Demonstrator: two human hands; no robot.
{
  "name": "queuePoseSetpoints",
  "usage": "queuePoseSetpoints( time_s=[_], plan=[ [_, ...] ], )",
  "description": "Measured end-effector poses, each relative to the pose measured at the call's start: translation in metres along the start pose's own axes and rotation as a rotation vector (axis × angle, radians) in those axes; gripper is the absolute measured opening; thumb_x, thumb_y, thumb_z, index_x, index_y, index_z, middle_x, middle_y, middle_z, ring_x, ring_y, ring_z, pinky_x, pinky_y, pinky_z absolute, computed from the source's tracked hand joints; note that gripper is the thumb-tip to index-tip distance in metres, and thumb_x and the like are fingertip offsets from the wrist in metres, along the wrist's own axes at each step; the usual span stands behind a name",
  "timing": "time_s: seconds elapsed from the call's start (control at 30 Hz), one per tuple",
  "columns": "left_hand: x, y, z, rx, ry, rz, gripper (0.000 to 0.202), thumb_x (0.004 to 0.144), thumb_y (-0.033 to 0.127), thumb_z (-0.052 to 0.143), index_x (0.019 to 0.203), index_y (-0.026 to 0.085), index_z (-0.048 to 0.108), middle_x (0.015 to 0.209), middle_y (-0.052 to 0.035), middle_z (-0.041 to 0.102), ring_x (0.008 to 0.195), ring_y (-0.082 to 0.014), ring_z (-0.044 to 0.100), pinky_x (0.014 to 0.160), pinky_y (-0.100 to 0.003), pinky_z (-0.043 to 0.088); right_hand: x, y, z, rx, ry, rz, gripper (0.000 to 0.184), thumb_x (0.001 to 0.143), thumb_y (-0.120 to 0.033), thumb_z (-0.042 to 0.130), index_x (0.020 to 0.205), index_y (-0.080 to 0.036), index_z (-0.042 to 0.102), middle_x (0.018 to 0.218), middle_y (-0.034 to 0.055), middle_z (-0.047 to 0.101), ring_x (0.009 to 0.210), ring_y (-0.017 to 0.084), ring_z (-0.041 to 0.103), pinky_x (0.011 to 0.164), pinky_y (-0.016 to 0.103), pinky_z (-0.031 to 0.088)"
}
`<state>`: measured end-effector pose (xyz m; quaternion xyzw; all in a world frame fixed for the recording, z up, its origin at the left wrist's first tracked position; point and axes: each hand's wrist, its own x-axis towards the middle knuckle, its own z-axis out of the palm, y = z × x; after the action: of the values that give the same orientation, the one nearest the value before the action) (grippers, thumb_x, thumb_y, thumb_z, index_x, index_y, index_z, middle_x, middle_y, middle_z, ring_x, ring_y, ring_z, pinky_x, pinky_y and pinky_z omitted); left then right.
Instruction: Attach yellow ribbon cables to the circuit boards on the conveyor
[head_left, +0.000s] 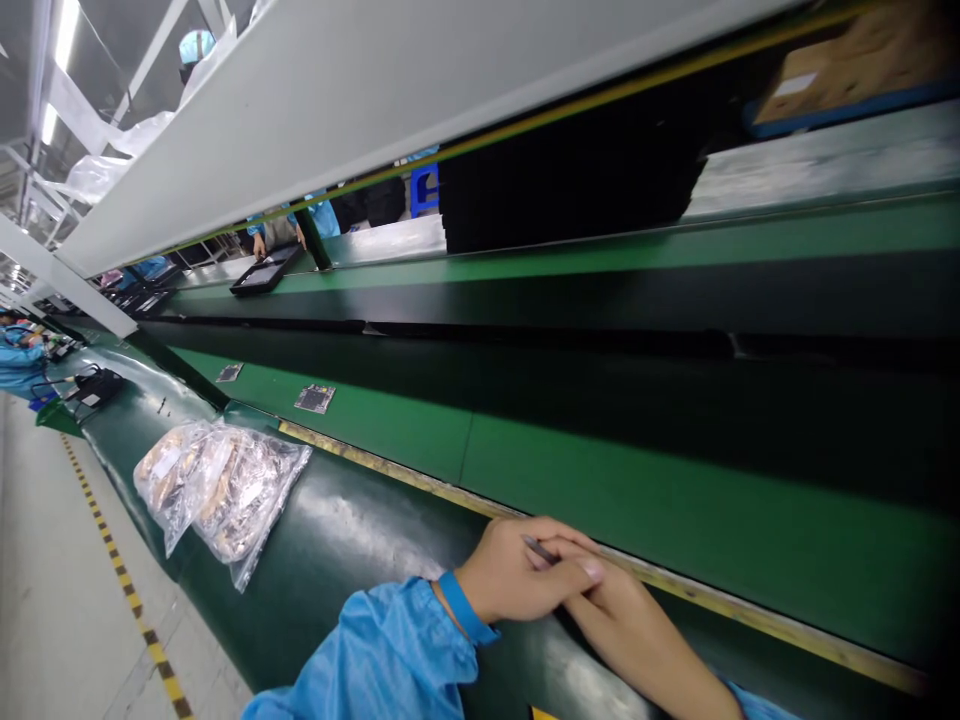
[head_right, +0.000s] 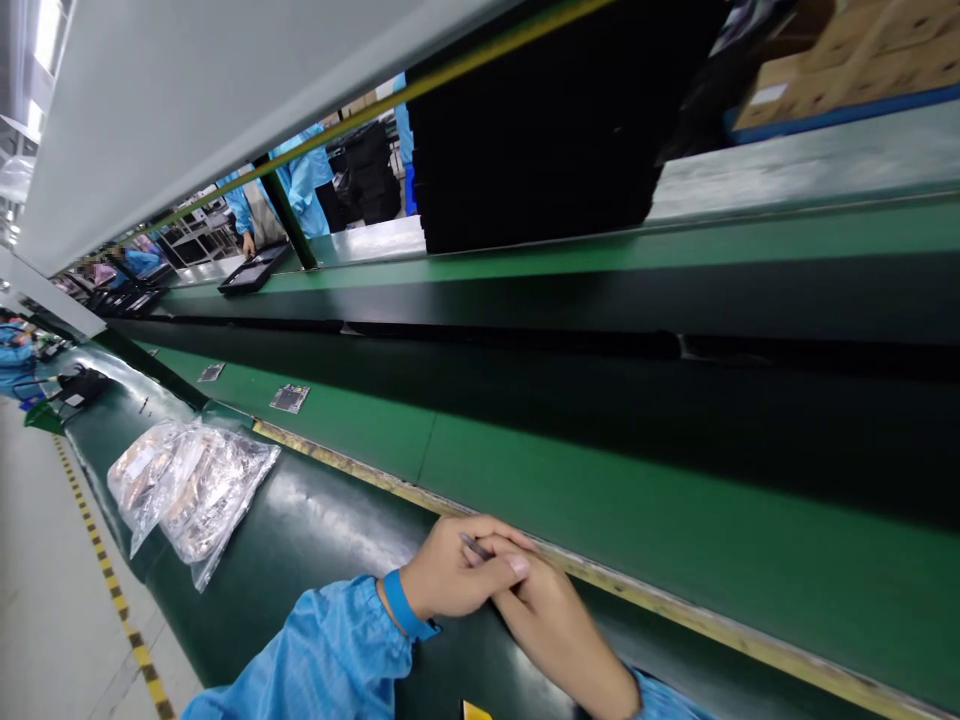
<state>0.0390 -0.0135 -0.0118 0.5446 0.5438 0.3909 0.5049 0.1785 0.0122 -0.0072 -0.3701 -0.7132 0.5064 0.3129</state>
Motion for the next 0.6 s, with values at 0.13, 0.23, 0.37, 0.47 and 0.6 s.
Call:
queuePoseSetpoints(
  time_s=[0.13,0.23,0.37,0.47,0.6],
  plan=[
    [0.0003,0.0012,0.0015,-0.016,0.005,-0.031,0.038,0.087,0.037,0.076,0.114,0.011,0.081,0.100,-0.0105,0.081,0.084,-0.0194,0.073,0.081,-0.028,0.060,-0.0004,0.0002,-0.0005,-0.008,0.001,0.000,0.025,0.083,-0.041,0.058,0.067,-0.027,0.072,0.076,0.0072,0.079,0.080,0.028,0.078,0.081,0.039,0.067],
    [0.0004,0.0007,0.0023,-0.029,0.007,-0.033,0.039,0.086,0.037,0.076,0.114,0.010,0.081,0.099,-0.0112,0.081,0.081,-0.0186,0.072,0.077,-0.026,0.059,-0.0003,0.0014,-0.0016,-0.012,0.011,-0.029,0.026,0.082,-0.039,0.056,0.064,-0.027,0.070,0.074,0.0075,0.078,0.077,0.028,0.078,0.080,0.038,0.067],
    [0.0000,0.0015,0.0018,-0.042,-0.002,-0.023,0.039,0.087,0.036,0.076,0.115,0.010,0.081,0.096,-0.0111,0.080,0.078,-0.0178,0.070,0.075,-0.026,0.059,0.0005,0.0014,-0.0026,-0.026,0.009,-0.038,0.026,0.082,-0.039,0.056,0.063,-0.027,0.069,0.073,0.0072,0.078,0.077,0.028,0.078,0.078,0.037,0.068],
    [-0.0004,0.0031,0.0013,-0.040,-0.006,-0.013,0.039,0.086,0.035,0.075,0.116,0.010,0.081,0.095,-0.0106,0.080,0.078,-0.0177,0.070,0.077,-0.026,0.059,0.0010,0.0009,-0.0028,-0.038,-0.004,-0.037,0.027,0.083,-0.039,0.056,0.063,-0.028,0.069,0.072,0.0071,0.078,0.078,0.028,0.079,0.080,0.038,0.068],
    [0.0000,0.0027,0.0024,-0.045,-0.004,-0.032,0.038,0.086,0.034,0.075,0.116,0.011,0.082,0.097,-0.0098,0.081,0.081,-0.0180,0.071,0.080,-0.027,0.059,0.0009,0.0017,-0.0030,-0.127,0.053,-0.058,0.030,0.084,-0.042,0.054,0.064,-0.027,0.072,0.073,0.0080,0.078,0.073,0.027,0.079,0.075,0.036,0.068]
  ],
)
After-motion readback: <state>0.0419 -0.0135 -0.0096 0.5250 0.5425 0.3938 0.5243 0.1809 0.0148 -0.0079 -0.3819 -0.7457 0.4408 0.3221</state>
